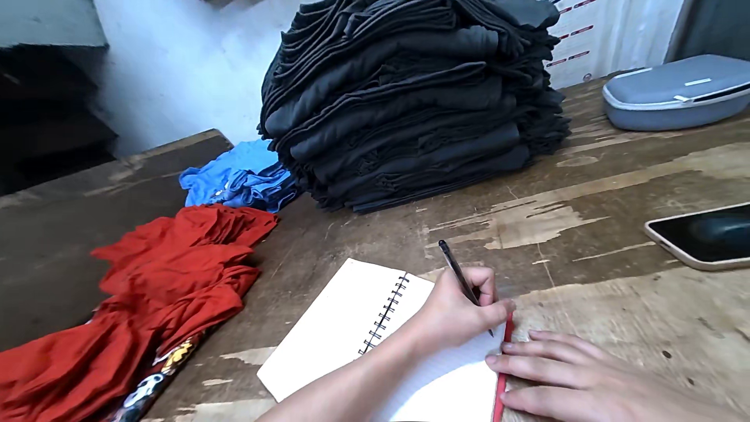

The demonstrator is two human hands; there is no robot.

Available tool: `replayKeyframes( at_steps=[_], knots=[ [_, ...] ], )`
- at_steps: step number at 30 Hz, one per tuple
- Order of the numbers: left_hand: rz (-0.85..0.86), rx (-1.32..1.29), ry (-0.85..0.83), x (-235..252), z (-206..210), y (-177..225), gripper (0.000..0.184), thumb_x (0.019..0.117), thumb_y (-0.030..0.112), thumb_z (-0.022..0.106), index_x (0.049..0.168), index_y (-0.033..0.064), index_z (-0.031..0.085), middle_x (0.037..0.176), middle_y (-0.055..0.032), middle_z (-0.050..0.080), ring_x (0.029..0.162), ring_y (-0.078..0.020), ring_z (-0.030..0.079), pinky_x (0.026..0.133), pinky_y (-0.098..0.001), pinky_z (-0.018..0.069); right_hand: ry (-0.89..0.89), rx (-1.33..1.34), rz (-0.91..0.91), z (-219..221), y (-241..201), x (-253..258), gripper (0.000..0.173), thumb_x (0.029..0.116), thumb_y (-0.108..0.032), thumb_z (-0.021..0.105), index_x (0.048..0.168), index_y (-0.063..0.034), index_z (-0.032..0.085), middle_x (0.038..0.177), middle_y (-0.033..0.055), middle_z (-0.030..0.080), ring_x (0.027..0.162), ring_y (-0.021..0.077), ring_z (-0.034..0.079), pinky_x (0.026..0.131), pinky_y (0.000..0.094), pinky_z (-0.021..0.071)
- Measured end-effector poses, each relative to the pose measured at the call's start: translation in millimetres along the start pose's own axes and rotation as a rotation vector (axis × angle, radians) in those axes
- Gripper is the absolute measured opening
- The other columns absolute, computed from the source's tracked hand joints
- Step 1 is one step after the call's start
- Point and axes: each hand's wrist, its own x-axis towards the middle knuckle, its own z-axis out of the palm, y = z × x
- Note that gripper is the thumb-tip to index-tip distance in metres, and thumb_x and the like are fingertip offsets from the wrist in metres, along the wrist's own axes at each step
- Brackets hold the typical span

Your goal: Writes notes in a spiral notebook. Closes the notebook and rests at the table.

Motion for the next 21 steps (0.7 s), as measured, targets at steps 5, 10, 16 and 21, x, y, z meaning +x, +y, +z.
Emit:
replayKeyframes(
  at_steps=[5,10,16,21],
  knots=[
    [0.008,-0.012,-0.007,0.1,0.2,-1.0,0.031,0.0885,0.009,0.076,0.068,0.0133,0.053,0.062,0.0081,0.052,0.057,0.0005,0.048,0.054,-0.0177,0.0382,-0.003,-0.005,0.005,0.0,-0.5,-0.2,0.079,0.0943,-0.073,0.047,0.149,-0.0169,0.056,0.164,0.0066,0.040,0.155,0.0297,0.032,0.126,0.0578,0.0200],
    [-0.012,-0.024,0.048,-1.0,0.6,0.7,0.032,0.0885,0.007,0.074,0.067,0.0137,0.052,0.061,0.0077,0.051,0.057,-0.0001,0.048,0.054,-0.0180,0.0386,-0.010,-0.005,0.006,-0.6,-0.4,-0.2,0.079,0.0941,-0.073,0.049,0.149,-0.0168,0.056,0.165,0.0067,0.040,0.155,0.0298,0.031,0.126,0.0584,0.0203],
    [0.019,-0.016,0.041,-1.0,-1.9,1.7,0.033,0.0883,0.004,0.072,0.066,0.0142,0.050,0.061,0.0084,0.050,0.056,0.0007,0.047,0.053,-0.0172,0.0372,-0.002,0.005,0.001,-1.0,-0.9,-0.6,0.078,0.0947,-0.072,0.048,0.149,-0.0164,0.056,0.164,0.0065,0.040,0.155,0.0293,0.031,0.126,0.0581,0.0211],
    [0.048,-0.004,0.022,-1.0,-0.9,-2.2,0.034,0.0879,0.004,0.072,0.065,0.0142,0.050,0.061,0.0083,0.050,0.056,0.0011,0.046,0.052,-0.0169,0.0370,-0.002,-0.009,0.003,0.2,0.0,-0.5,0.079,0.0942,-0.074,0.047,0.149,-0.0171,0.056,0.165,0.0061,0.040,0.155,0.0288,0.031,0.126,0.0577,0.0206]
  ],
)
